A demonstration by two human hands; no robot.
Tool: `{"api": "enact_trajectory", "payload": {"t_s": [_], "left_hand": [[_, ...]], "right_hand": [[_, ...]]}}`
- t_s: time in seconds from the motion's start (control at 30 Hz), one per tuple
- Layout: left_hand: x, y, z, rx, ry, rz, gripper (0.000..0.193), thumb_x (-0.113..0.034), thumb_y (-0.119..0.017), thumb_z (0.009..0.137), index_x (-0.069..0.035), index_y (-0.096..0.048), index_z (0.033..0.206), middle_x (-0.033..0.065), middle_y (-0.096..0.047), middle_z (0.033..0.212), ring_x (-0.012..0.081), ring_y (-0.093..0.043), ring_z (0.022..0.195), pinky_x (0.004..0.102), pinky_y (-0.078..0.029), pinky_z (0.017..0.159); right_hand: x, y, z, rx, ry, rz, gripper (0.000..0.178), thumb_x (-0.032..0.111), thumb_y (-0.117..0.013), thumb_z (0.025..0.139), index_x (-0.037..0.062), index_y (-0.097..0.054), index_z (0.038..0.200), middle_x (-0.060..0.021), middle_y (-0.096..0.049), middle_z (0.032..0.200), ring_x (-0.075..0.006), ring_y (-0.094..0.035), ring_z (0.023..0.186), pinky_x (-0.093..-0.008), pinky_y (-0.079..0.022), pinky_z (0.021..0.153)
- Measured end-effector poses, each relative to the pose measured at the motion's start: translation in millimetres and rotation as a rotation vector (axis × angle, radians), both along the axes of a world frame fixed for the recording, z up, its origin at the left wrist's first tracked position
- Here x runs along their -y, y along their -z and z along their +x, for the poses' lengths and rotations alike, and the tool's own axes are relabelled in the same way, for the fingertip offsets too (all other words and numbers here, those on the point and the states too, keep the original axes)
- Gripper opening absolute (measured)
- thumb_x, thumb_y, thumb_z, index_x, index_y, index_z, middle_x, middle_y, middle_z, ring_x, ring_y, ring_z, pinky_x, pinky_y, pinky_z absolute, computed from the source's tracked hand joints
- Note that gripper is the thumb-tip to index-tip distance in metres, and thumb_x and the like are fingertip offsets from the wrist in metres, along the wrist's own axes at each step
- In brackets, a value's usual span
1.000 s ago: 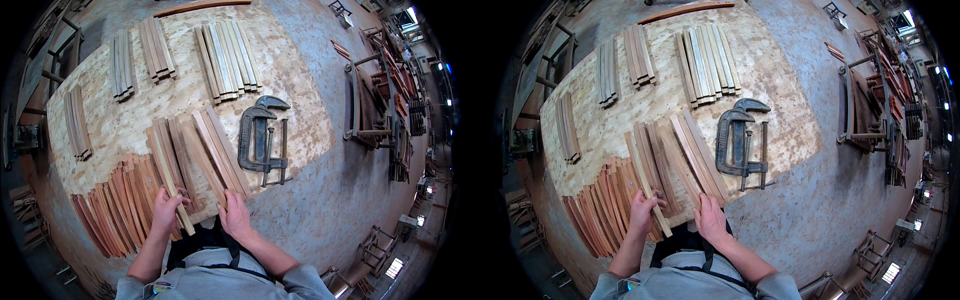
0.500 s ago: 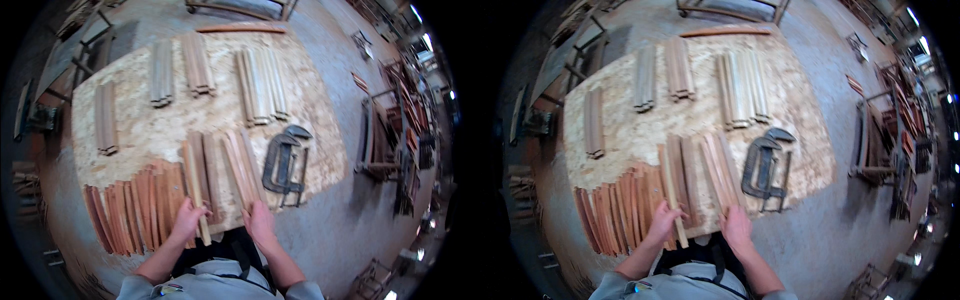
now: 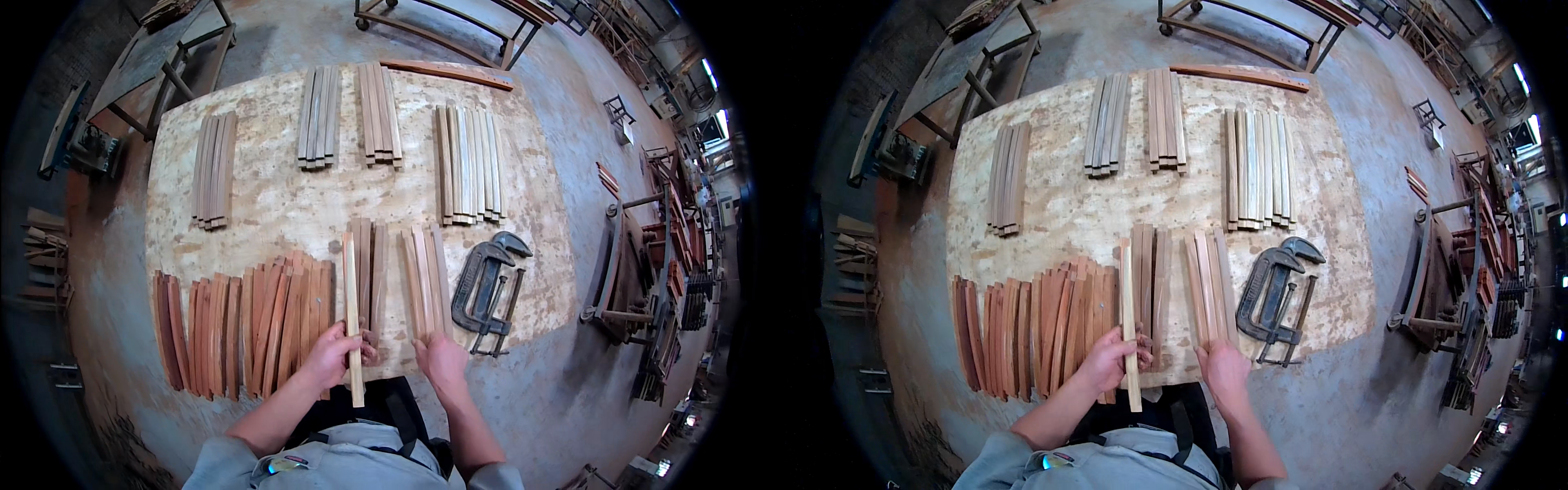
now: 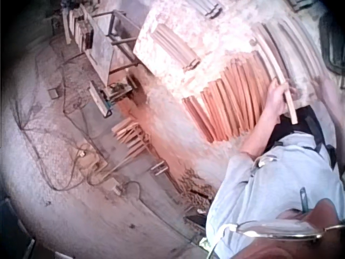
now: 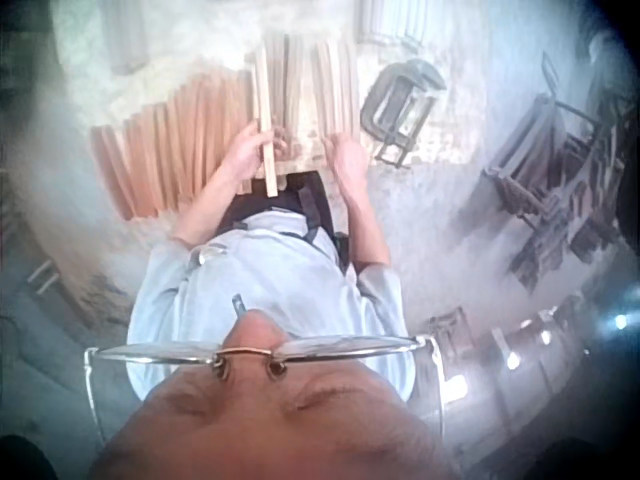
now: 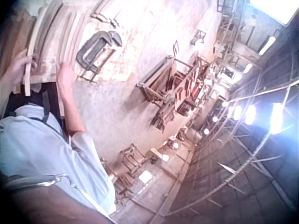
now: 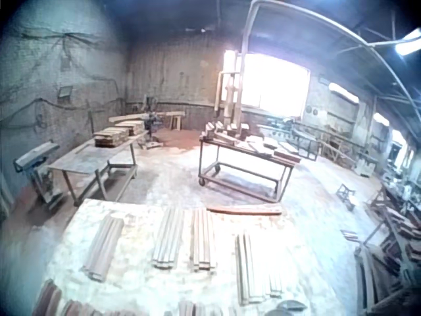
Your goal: The person sorts thin wooden slats on a workbench, arranging them into neat piles by color and size. The person then walks to another table and stacks the sorted pieces into larger piles.
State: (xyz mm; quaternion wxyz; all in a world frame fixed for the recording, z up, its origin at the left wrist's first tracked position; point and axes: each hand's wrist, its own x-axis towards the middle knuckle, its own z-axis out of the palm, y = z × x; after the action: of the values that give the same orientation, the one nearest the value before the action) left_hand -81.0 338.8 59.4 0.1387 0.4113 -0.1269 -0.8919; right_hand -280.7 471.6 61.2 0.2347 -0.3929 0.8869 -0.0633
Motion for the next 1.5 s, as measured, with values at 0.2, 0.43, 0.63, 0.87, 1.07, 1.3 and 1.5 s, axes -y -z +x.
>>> {"api": "enact_trajectory", "payload": {"t_s": [0.2, 0.43, 0.63, 0.87, 1.07, 1.3, 1.5], "left_hand": [[-10, -5, -20, 0.126, 0.046, -0.094, 0.029, -0.005, -0.061, 0.094, -0.002, -0.051, 0.121, 0.0106, -0.065, 0.105, 0.0203, -0.069, 0.086, 0.0342, -0.057, 0.072], [-33, 11, -44, 0.399, 0.268, -0.664, 0.032, -0.016, -0.066, 0.095, 0.002, -0.055, 0.119, 0.0126, -0.069, 0.102, 0.0207, -0.067, 0.091, 0.0338, -0.055, 0.079], [-26, 2, -33, 0.958, 0.496, -1.593, 0.061, -0.019, -0.070, 0.086, 0.007, -0.046, 0.135, 0.0264, -0.054, 0.129, 0.0433, -0.053, 0.120, 0.0475, -0.044, 0.102], [-39, 11, -40, 1.090, 0.686, -1.290, 0.086, -0.027, -0.077, 0.079, 0.006, -0.032, 0.144, 0.0289, -0.045, 0.138, 0.0449, -0.046, 0.128, 0.0488, -0.043, 0.105], [-37, 14, -52, 1.104, 0.661, -1.426, 0.093, -0.025, -0.081, 0.074, 0.007, -0.031, 0.146, 0.0289, -0.043, 0.133, 0.0461, -0.048, 0.120, 0.0480, -0.045, 0.102], [-43, 14, -58, 1.082, 0.642, -1.423, 0.087, -0.022, -0.079, 0.077, 0.008, -0.032, 0.145, 0.0296, -0.046, 0.126, 0.0450, -0.052, 0.113, 0.0469, -0.047, 0.097], [-40, -16, -26, 1.026, 0.539, -1.478, 0.071, -0.022, -0.073, 0.082, 0.006, -0.042, 0.139, 0.0261, -0.047, 0.134, 0.0424, -0.052, 0.117, 0.0487, -0.045, 0.100]], "right_hand": [[-6, -22, 15, 0.649, 0.155, -0.171, 0.041, 0.033, -0.072, 0.090, -0.0005, -0.066, 0.112, -0.0215, -0.071, 0.100, -0.0327, -0.072, 0.087, -0.0413, -0.057, 0.077], [-10, -4, 52, 1.021, 0.295, -0.232, 0.035, 0.016, -0.062, 0.098, -0.0004, -0.053, 0.128, -0.0119, -0.068, 0.104, -0.0163, -0.066, 0.085, -0.0305, -0.055, 0.075], [-18, 9, 36, 0.940, 0.440, -0.415, 0.026, 0.014, -0.057, 0.100, 0.0008, -0.053, 0.122, -0.0087, -0.066, 0.092, -0.0135, -0.064, 0.071, -0.0295, -0.054, 0.064], [-12, 23, 26, 0.783, 0.373, -0.301, 0.031, 0.017, -0.058, 0.098, -0.0005, -0.053, 0.124, -0.0164, -0.065, 0.091, -0.0218, -0.067, 0.070, -0.0362, -0.054, 0.065], [-6, 35, 25, 0.855, 0.420, -0.425, 0.033, 0.017, -0.056, 0.099, 0.0008, -0.052, 0.127, -0.0077, -0.063, 0.078, -0.0153, -0.062, 0.063, -0.0320, -0.052, 0.054], [-5, 10, 13, 0.909, 0.505, -0.425, 0.028, 0.015, -0.055, 0.099, 0.0007, -0.053, 0.123, -0.0057, -0.061, 0.075, -0.0126, -0.059, 0.059, -0.0279, -0.049, 0.048], [-9, 20, 3, 0.865, 0.369, -0.389, 0.026, 0.012, -0.054, 0.099, 0.0020, -0.054, 0.122, -0.0067, -0.062, 0.086, -0.0144, -0.060, 0.068, -0.0286, -0.050, 0.059]]}}
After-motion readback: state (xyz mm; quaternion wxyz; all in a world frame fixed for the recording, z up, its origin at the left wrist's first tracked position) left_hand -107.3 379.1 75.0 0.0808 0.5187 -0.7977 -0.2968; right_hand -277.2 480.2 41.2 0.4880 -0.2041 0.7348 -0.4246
